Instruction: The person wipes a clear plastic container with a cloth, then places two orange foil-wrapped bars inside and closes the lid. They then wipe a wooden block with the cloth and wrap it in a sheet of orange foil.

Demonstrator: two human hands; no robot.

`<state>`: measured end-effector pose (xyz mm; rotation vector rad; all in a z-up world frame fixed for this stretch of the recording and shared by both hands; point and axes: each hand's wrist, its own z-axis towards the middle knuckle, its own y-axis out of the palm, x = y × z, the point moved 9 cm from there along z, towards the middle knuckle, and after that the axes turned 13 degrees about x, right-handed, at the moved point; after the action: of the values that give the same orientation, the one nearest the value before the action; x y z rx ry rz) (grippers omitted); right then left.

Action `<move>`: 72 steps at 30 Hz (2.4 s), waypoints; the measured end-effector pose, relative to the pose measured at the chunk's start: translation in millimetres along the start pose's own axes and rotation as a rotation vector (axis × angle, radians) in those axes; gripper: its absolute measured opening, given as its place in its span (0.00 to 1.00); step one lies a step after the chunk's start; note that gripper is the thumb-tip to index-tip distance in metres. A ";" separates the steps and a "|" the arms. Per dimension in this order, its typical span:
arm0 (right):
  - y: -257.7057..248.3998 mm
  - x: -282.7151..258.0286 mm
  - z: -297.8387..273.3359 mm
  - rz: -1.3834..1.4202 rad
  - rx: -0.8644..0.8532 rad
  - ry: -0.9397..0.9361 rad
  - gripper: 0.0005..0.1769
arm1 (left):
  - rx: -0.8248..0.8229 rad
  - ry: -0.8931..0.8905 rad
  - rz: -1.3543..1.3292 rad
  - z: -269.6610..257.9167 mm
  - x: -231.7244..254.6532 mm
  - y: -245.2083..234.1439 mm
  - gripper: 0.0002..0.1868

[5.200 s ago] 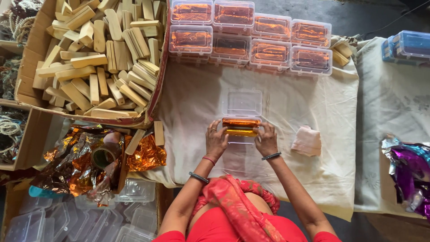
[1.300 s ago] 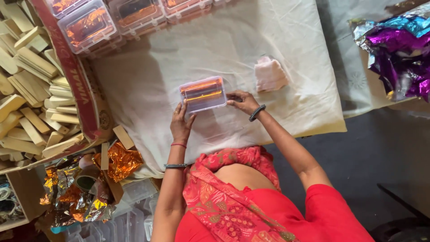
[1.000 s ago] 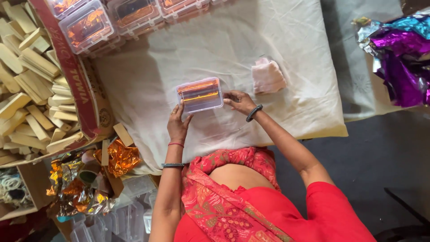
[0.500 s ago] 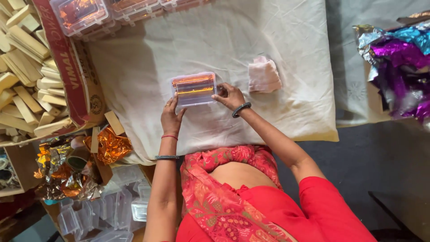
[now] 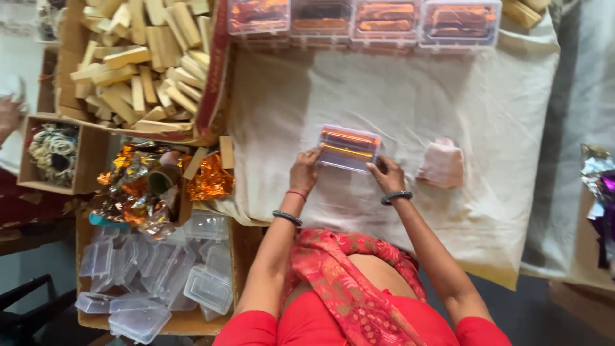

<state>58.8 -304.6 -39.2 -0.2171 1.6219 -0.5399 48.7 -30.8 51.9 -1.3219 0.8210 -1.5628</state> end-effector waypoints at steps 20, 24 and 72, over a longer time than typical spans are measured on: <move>29.7 66.3 -16.6 0.506 0.053 0.470 0.35 | -0.124 -0.101 -0.485 -5.5 -39.4 47.4 0.49; 25.2 54.0 -18.1 0.564 0.040 0.534 0.35 | -0.112 -0.082 -0.490 -4.6 -41.9 61.6 0.48; 7.0 -33.0 53.4 0.607 -0.004 0.443 0.30 | 0.479 -0.156 -0.218 -23.0 -75.1 -39.8 0.28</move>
<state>116.6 -295.2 -15.3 0.4142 1.9981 -0.1134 19.3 52.1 54.8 -1.1822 0.1869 -1.6663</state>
